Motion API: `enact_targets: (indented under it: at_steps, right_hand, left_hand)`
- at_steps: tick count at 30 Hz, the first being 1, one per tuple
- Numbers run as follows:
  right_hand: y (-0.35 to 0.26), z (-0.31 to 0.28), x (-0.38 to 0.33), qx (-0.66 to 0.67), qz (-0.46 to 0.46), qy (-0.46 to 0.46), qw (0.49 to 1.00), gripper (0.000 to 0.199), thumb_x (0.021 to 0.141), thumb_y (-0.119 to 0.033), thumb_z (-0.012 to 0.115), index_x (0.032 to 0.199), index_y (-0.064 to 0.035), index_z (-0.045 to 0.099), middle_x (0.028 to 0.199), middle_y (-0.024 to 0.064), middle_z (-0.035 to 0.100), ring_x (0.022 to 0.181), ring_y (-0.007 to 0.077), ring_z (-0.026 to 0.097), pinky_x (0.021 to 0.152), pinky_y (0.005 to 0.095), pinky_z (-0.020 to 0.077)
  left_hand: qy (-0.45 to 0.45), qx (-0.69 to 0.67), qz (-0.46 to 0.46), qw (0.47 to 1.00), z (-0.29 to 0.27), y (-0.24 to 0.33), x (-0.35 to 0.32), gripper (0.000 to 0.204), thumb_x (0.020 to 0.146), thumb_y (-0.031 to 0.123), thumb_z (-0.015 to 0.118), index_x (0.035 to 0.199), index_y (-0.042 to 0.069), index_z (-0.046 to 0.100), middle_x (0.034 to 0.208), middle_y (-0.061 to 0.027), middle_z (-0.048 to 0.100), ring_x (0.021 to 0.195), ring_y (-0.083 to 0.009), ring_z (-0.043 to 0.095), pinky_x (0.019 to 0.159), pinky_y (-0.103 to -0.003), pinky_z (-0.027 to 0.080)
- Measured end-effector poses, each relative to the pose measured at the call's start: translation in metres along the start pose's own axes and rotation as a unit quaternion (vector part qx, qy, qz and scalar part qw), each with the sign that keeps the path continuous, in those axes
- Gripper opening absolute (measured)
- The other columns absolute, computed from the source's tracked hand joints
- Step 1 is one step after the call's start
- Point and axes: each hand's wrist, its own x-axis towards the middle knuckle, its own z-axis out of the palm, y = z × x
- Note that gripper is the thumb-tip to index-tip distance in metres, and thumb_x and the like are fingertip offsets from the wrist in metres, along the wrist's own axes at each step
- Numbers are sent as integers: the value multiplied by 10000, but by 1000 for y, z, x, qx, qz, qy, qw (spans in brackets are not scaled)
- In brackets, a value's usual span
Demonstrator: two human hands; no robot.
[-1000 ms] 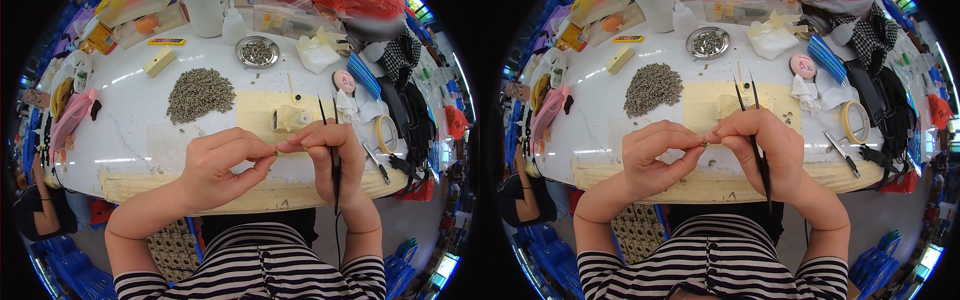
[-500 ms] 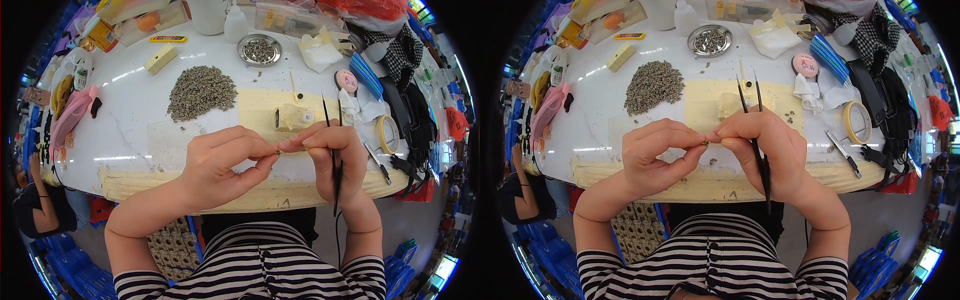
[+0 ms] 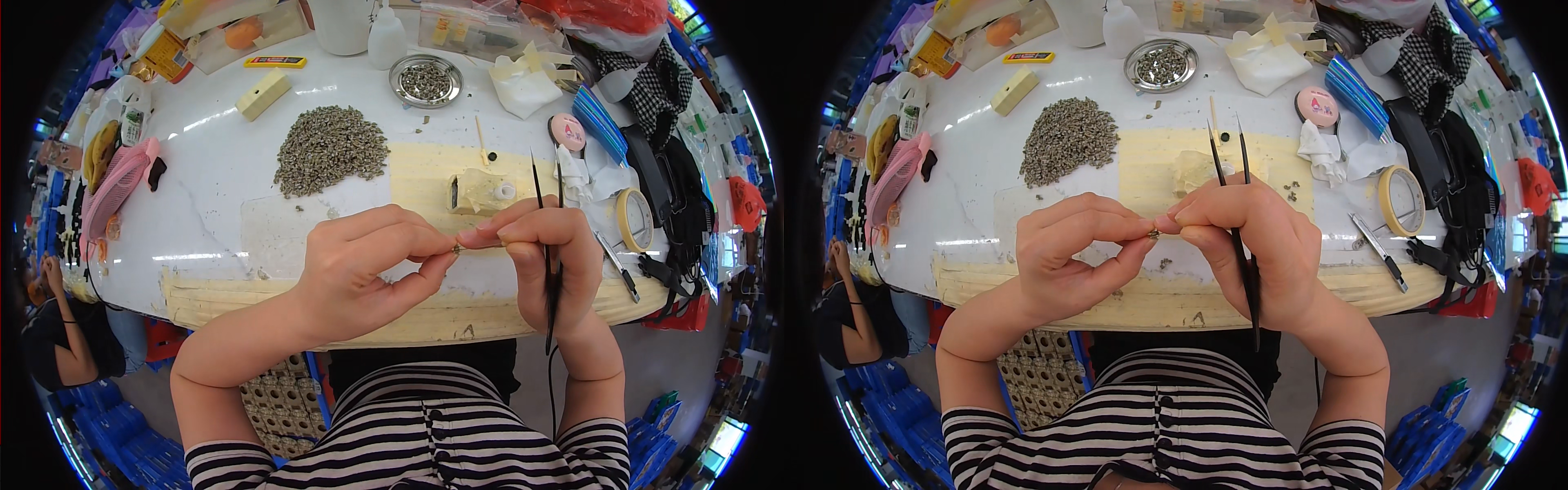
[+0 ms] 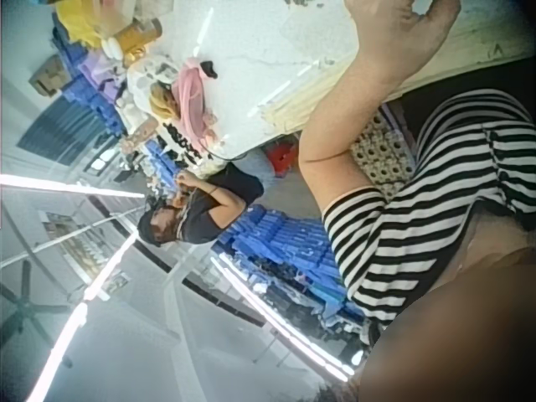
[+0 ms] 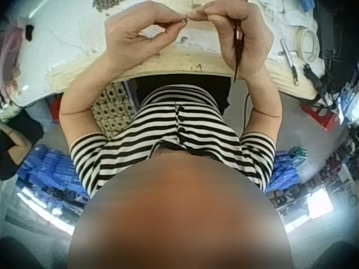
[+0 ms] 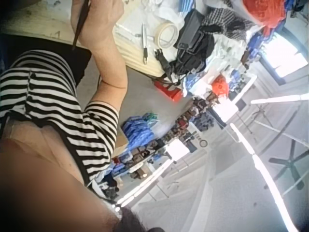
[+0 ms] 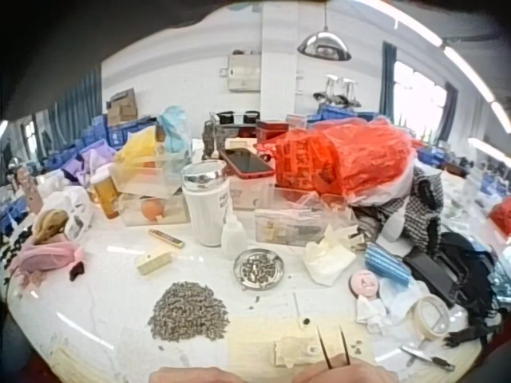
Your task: The person picks up small electrical components from a pile on the table and uses tweezers to insert them into a small cream-colored housing, handling components one at a time.
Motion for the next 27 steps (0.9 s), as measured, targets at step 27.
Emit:
enact_targets:
  at_steps: [27]
  right_hand:
    - [6,-21,10,-207,-64,90,972,96,879,-19,714,927,-6,631,856,117,681,793,265,646,718,336,509]
  left_hand:
    - [11,-7,-5,1000,0,-2,0,197,732,-95,771,909,-17,733,790,-103,718,688,-168,705,605,-241,540]
